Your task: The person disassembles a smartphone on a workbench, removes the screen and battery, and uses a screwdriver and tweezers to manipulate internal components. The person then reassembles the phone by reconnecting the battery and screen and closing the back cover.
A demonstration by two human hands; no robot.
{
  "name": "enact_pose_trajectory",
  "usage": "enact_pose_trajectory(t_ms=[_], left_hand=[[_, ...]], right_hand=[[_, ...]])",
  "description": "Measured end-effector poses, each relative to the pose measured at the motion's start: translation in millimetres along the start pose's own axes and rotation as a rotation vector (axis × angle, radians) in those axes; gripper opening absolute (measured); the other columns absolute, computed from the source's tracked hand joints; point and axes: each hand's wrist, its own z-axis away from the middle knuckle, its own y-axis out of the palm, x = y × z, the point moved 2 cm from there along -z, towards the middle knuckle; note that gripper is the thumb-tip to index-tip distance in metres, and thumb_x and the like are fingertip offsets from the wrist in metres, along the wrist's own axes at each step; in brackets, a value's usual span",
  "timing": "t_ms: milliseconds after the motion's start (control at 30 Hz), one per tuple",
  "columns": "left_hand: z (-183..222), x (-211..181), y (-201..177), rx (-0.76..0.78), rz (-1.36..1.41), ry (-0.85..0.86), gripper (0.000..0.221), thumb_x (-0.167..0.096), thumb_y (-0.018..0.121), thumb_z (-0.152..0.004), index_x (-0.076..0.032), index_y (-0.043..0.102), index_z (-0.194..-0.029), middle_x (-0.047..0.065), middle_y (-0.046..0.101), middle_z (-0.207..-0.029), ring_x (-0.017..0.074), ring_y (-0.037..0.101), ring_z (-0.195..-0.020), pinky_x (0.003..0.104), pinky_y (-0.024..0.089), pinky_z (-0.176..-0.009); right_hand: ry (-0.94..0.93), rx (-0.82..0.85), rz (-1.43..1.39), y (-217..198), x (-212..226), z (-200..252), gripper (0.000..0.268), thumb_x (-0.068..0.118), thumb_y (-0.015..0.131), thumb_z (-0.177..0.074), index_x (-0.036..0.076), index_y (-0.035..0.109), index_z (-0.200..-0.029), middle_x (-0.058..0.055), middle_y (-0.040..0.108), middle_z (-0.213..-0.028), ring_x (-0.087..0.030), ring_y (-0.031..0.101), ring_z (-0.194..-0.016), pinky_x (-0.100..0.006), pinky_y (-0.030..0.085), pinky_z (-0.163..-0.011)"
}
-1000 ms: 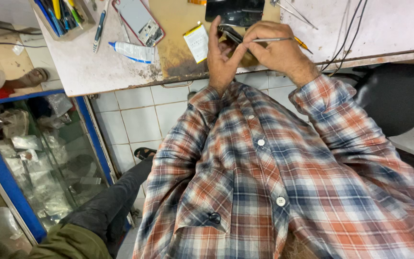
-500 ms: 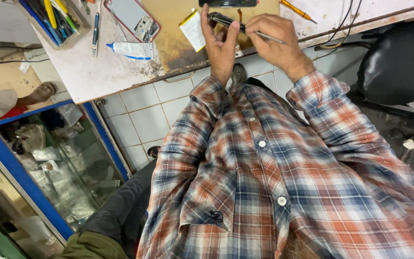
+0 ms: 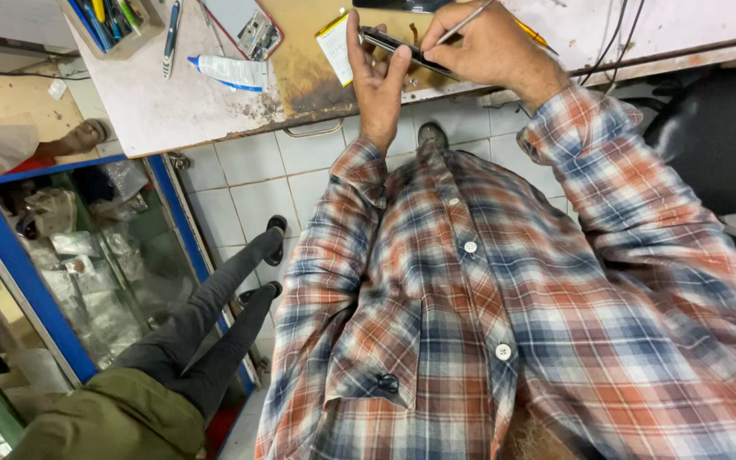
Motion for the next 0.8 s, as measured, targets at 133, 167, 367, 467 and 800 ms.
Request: enact_pose_trajectory(t_ms=[133,167,367,467,800], left_hand=[[-1,-2,2,0.052,0.056,0.052,0.091,-0.009,0.073,-0.100,-0.020,0.010,-0.166,0.016,0.039,-0.153,0.0241,0.057,-0.126,0.036,0.057,-0.104],[-1,-1,1,0.032,0.038,0.063,0.090,-0.009,0.073,-0.101,-0.019,0.012,-0.167,0.017,0.041,-0.151,0.0230,0.056,-0.128,0.036,0.056,-0.105],[3,13,-5,-0.103,0.077,0.022,0.084,-0.013,0.071,-0.101,-0.013,0.018,-0.166,0.015,0.051,-0.138,0.0208,0.057,-0.117,0.034,0.057,-0.092],[-11,13,3,-0.144,0.090,0.027,0.085,-0.014,0.071,-0.100,-0.014,0.017,-0.166,0.013,0.052,-0.132,0.0198,0.056,-0.114,0.034,0.057,-0.091],[-1,15,1,-0.101,0.072,0.066,0.097,-0.013,0.078,-0.097,-0.017,0.011,-0.168,0.013,0.049,-0.137,0.0213,0.056,-0.122,0.037,0.055,-0.100]], right_hand=[[0.028,0.059,-0.073,-1,-4,1,0.010,0.011,0.080,-0.097,0.004,0.074,-0.102,-0.006,0.074,-0.098,-0.015,0.071,-0.091,-0.030,0.056,-0.082],[0.028,0.052,-0.088,0,-5,-1,0.010,0.011,0.079,-0.098,0.004,0.074,-0.103,-0.006,0.074,-0.098,-0.015,0.071,-0.092,-0.030,0.056,-0.082],[-0.086,-0.100,-0.059,19,-8,22,0.006,0.006,0.076,-0.105,0.002,0.072,-0.104,-0.009,0.076,-0.105,-0.019,0.074,-0.100,-0.031,0.059,-0.087],[-0.258,-0.187,0.157,15,-3,26,0.004,0.002,0.076,-0.102,0.002,0.072,-0.101,-0.011,0.075,-0.105,-0.025,0.073,-0.100,-0.035,0.059,-0.089],[-0.092,-0.011,0.025,-4,-17,25,0.006,0.004,0.080,-0.096,0.003,0.077,-0.101,-0.009,0.075,-0.103,-0.023,0.072,-0.096,-0.034,0.057,-0.083]])
